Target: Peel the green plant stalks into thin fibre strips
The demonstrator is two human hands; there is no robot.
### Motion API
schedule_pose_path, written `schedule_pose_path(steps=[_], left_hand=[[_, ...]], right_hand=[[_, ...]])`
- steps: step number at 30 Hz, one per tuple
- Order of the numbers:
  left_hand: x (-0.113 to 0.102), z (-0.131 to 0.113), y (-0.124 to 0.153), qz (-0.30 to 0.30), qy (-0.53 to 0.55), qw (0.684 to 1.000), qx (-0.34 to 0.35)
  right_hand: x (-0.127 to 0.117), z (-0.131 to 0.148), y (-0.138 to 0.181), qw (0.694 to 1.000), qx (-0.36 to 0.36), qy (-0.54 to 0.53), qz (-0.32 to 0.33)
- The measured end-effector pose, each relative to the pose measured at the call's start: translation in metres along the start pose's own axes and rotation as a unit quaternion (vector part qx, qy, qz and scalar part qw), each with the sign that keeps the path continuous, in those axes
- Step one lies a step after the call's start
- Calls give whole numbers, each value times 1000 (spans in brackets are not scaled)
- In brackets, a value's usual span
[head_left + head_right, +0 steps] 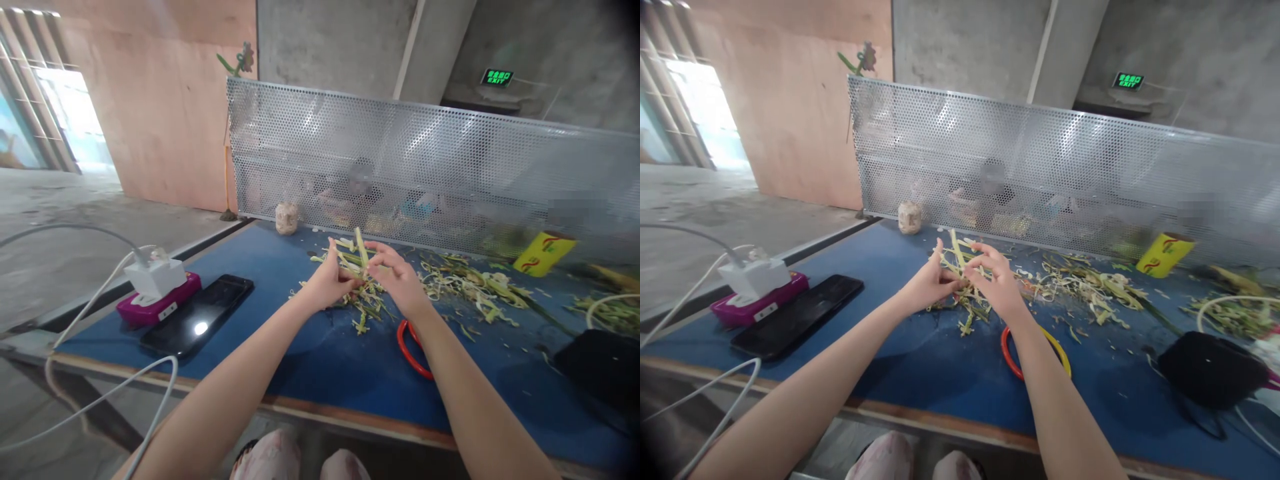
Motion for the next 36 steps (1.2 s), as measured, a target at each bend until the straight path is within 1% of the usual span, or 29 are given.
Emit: schedule_pose_path(steps=[2, 4, 7, 11, 14, 16, 18, 21, 27, 33, 36], left_hand=[[-2, 0, -1, -21, 3, 1000, 11], [-5, -1, -1, -33, -5, 999, 24], [-9, -2, -2, -42, -28, 998, 28], [-10, -2, -2, -65, -47, 997, 23], [-9, -2, -2, -77, -39, 996, 14], [-7, -3, -1, -66, -32, 997, -7], [-7, -3, 0, -48, -22, 998, -26], [-7, -2, 0, -37, -14, 999, -29], [-7, -2, 0, -51, -19, 998, -39], [-7, -4, 0, -74, 26, 997, -22], [-8, -5, -1, -86, -9, 996, -29]], right_hand=[[-1, 4, 2, 998, -14, 54, 5], [-2, 5, 3, 996, -19, 84, 5], [-3, 3, 4, 997, -13, 75, 15], [-5, -4, 2, 999, 9, -5, 51], [-5, -9, 1, 993, -8, -100, 68], [-6, -11, 1, 986, -22, -145, 76], [-5, -11, 1, 983, -26, -157, 86], [-5, -9, 1, 987, -24, -130, 91], [-5, -4, 0, 996, 2, -55, 72], [-4, -4, 1, 996, -19, 75, 51], [-5, -5, 1, 995, -35, 71, 53]])
Point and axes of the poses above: each hand's wrist, its own y-axis away from the middle knuckle, its own x-axis out of the palm, z = x × y, the point moved 1 cm from there along -y, towards the middle knuckle, and after that the axes turned 7 degrees about -x, right-handed, at the moved point
